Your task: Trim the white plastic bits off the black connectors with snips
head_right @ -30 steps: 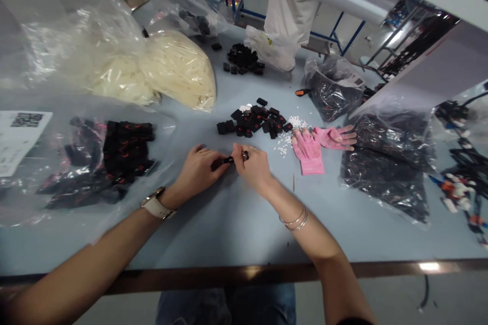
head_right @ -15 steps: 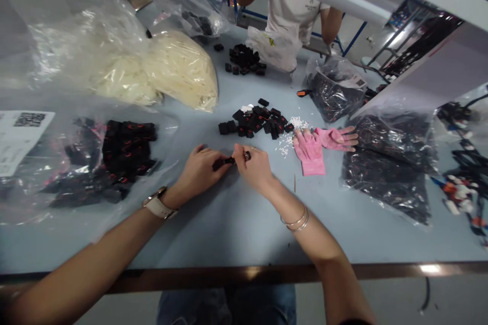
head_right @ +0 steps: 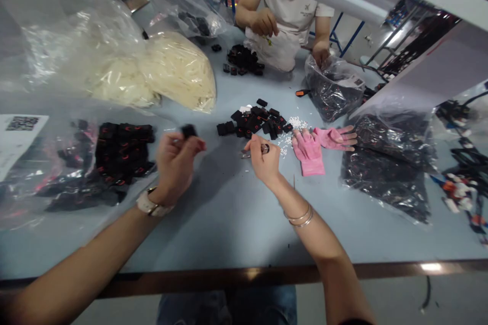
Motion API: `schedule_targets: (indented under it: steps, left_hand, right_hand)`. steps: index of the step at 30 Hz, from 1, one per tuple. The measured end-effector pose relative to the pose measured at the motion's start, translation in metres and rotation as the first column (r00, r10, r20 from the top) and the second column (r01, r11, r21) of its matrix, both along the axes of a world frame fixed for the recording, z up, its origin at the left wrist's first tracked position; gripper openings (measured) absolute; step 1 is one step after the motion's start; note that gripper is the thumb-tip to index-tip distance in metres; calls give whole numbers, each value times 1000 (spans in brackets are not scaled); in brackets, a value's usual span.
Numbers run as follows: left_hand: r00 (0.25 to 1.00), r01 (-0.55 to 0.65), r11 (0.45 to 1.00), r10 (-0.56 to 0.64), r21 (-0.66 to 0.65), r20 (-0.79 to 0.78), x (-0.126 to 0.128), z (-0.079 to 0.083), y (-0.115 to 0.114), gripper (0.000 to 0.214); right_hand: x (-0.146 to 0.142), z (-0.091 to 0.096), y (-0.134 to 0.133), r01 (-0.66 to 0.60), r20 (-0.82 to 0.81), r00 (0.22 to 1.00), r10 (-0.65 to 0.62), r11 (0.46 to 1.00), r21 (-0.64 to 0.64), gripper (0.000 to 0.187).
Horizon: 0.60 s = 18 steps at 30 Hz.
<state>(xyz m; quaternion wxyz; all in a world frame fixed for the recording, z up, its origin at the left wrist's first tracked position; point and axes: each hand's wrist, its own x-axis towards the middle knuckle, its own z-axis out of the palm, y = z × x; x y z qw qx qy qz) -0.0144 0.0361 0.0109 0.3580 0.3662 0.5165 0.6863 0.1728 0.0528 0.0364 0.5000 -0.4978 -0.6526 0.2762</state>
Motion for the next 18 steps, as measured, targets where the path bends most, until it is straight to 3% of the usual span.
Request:
schedule_targets:
  steps: [1,3,5,7,11,13,15,18]
  left_hand:
    - [975,-95,995,87,32,204,-3,4,3,30]
    - [882,-184,982,179,-32,436,-9,10,7,37]
    - [856,-190,980,194,-57,479,-12,13,9,39]
    - [894,-134,989,146,-58,424,-10,12,8,39]
    - [993,77,985,-60,-155,106,-3,-1,4,36]
    - [968,164,964,-197,-209,-153,-1,-6,1,29]
    - [854,225,939,-319,-262,-410,-1,-9,-2,23]
    - [570,304,908,-415,-287,-709,0,-12,-7,16]
  right_hand:
    - [0,0,0,-2,0,1000,2,1000,3,52]
    - [0,-1,0,-4,9,1000,4,1000,0,52]
    - [1,-1,1,4,30,1000,-3,1000,-9,52]
    - [3,0,2,27,59,998,-27,1000,-2,52]
    - [11,5,11,128,219,964,-150,986,111,50]
    - [16,7,17,158,360,910,-205,975,156,45]
    - [19,7,22,147,503,843,-192,981,127,36]
    - [20,3,25,107,655,751,-79,994,-3,32]
